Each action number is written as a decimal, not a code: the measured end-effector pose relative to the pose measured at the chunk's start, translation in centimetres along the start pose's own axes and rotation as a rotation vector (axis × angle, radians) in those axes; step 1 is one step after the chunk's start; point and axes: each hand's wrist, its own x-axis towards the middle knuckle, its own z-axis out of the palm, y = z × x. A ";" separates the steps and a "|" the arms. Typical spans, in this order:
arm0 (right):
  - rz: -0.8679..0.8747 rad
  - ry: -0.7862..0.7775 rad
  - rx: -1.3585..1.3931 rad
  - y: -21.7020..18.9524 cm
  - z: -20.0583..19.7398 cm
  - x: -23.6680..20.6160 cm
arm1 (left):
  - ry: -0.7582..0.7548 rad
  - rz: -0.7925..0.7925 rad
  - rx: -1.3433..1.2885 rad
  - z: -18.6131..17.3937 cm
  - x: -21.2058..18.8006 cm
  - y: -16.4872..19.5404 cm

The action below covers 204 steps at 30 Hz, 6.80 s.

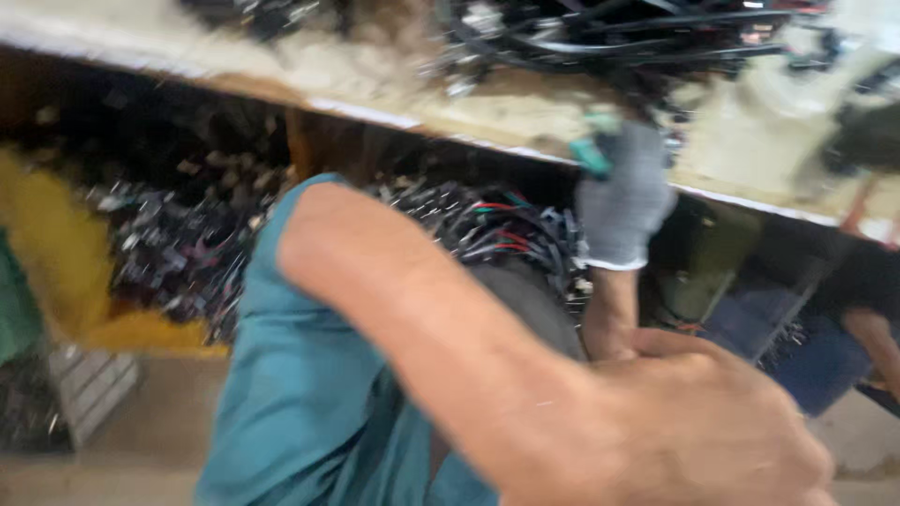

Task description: The person repeatedly picks up wire harnesses from a pile on a workbench, uses pliers to cut the black outer sheath near the connector, and places the trimmed harnesses into a separate pile. The person also occasionally shifts the pile of unprocessed harnesses to access more items.

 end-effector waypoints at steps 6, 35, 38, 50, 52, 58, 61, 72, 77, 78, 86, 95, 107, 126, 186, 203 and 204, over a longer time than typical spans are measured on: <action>0.085 -0.177 -0.038 1.5 -0.6 1.7 | 0.534 0.030 0.130 -4.3 -7.4 -8.7; -0.233 -0.125 0.855 0.8 -7.5 0.2 | 0.570 -0.637 -0.666 5.6 -9.1 -19.1; -0.444 -0.060 0.829 1.5 -6.9 0.8 | 0.558 -0.561 -0.637 5.2 -8.7 -18.4; 0.220 0.041 1.070 1.1 -1.2 -6.2 | 0.663 -0.498 -0.382 6.5 -7.9 -16.6; 0.217 0.027 1.658 0.2 0.0 -5.4 | 0.686 -0.492 -0.391 7.1 -8.4 -17.0; 0.203 0.215 2.234 -0.6 1.0 -1.1 | 0.704 -0.460 -0.317 6.7 -8.8 -17.1; -0.001 0.420 1.240 1.5 -1.4 3.5 | 0.845 -0.483 -1.071 5.8 -8.4 -14.9; -0.235 0.420 0.328 4.7 -3.3 9.8 | 0.009 -0.749 0.560 3.8 -8.2 -13.5; -0.138 0.150 -0.062 7.8 -5.8 11.4 | 0.022 -0.440 0.310 4.4 -12.1 -13.2; -0.161 0.254 -0.002 7.2 -7.1 11.6 | -0.019 -0.365 0.199 4.4 -12.4 -13.1; -0.160 0.132 0.196 2.4 -7.1 5.8 | 0.694 -1.123 1.244 -2.7 -20.0 -17.3; 0.027 0.188 0.183 5.3 -5.0 1.6 | 0.951 -1.001 0.779 -2.4 -22.7 -22.0; -0.071 -0.078 0.174 6.1 -3.4 -0.3 | 1.518 -0.405 -0.032 -4.4 -20.1 -18.1; -0.567 -0.292 0.720 1.3 -6.1 -0.7 | 0.636 -0.562 -0.742 7.8 -10.1 -17.0; -0.071 0.068 0.287 3.2 -1.7 0.1 | 1.256 -0.165 0.004 -7.3 -15.0 -18.3; 0.211 -0.217 1.266 3.1 -3.9 -1.1 | 0.548 -0.397 -0.011 4.6 -5.6 -18.1; 0.187 -0.092 1.213 2.9 -3.8 -1.6 | 0.569 -0.422 0.048 4.8 -5.5 -17.8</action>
